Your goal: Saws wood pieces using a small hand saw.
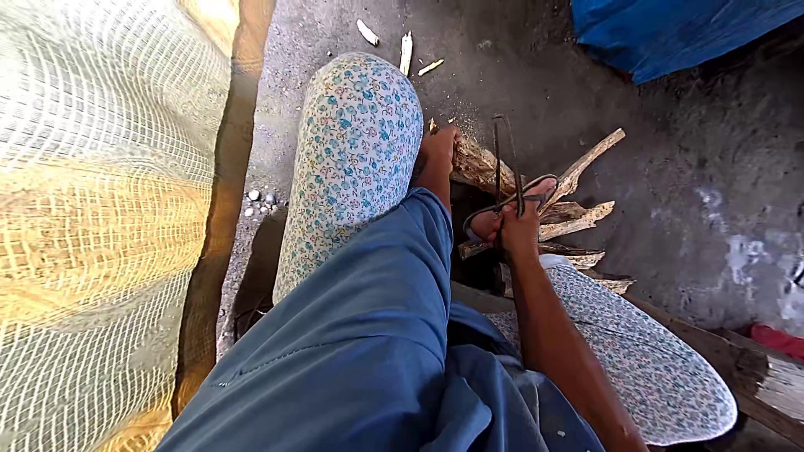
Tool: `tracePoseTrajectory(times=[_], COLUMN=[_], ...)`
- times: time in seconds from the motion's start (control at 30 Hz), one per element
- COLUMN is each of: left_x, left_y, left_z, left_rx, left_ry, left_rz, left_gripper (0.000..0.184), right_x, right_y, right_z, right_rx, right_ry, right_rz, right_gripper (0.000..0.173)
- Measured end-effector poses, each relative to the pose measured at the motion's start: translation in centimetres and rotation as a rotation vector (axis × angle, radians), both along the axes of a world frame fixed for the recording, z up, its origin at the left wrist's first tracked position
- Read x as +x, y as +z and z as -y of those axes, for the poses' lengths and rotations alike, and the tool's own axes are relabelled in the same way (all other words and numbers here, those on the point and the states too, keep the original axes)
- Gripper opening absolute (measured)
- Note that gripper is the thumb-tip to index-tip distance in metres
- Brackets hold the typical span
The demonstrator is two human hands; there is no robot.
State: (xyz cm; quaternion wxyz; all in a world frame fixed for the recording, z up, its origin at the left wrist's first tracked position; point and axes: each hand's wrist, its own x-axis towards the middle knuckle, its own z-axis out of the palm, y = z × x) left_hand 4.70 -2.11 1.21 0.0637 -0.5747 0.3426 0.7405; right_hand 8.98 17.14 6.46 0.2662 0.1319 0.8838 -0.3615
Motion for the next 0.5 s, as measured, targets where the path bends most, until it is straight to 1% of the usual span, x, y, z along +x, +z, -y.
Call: tracePoseTrajectory(times=[0.03, 0.07, 0.1, 0.13, 0.17, 0.2, 0.23, 0.3, 0.33, 0.43, 0.5], left_x=[-0.3, -0.7, -1.2, -1.7, -2.0, -2.0, -1.8, -0.5, 0.0, 0.5, 0.7], left_y=[-0.3, -1.5, -3.4, -4.6, -5.1, -4.9, -3.9, -1.2, -0.8, -1.1, -2.0], left_z=[0.2, 0.1, -0.3, -0.6, -0.6, -0.6, -0.3, 0.4, 0.5, 0.4, 0.5], left_rx=[0.002, -0.026, -0.071, -0.103, -0.107, -0.095, -0.072, -0.023, -0.023, -0.006, 0.022], left_ry=[-0.012, -0.002, 0.035, 0.068, 0.106, 0.135, 0.145, 0.117, 0.11, 0.133, 0.158], left_rz=[-0.081, -0.176, -0.265, -0.312, -0.308, -0.253, -0.167, 0.001, 0.05, 0.06, 0.032], left_gripper=[0.054, 0.054, 0.048, 0.047, 0.051, 0.058, 0.065, 0.067, 0.068, 0.071, 0.076], right_x=[0.1, 0.3, 0.4, 0.3, 0.1, -0.2, -0.5, -0.9, -0.9, -0.9, -0.8], right_y=[0.5, 0.8, 0.6, 0.1, -0.4, -0.9, -1.3, -1.5, -1.4, -0.5, 0.3], right_z=[0.0, -0.1, -0.4, -0.7, -1.0, -1.2, -1.3, -1.0, -0.8, -0.3, -0.1], right_rx=[-0.028, -0.062, -0.091, -0.111, -0.122, -0.128, -0.128, -0.115, -0.113, -0.123, -0.096], right_ry=[-0.027, -0.056, -0.083, -0.101, -0.106, -0.099, -0.087, -0.063, -0.074, -0.127, -0.114], right_rz=[-0.013, -0.021, -0.018, -0.009, 0.007, 0.03, 0.053, 0.101, 0.11, 0.094, 0.097], right_gripper=[0.025, 0.023, 0.023, 0.024, 0.024, 0.025, 0.025, 0.025, 0.025, 0.023, 0.023])
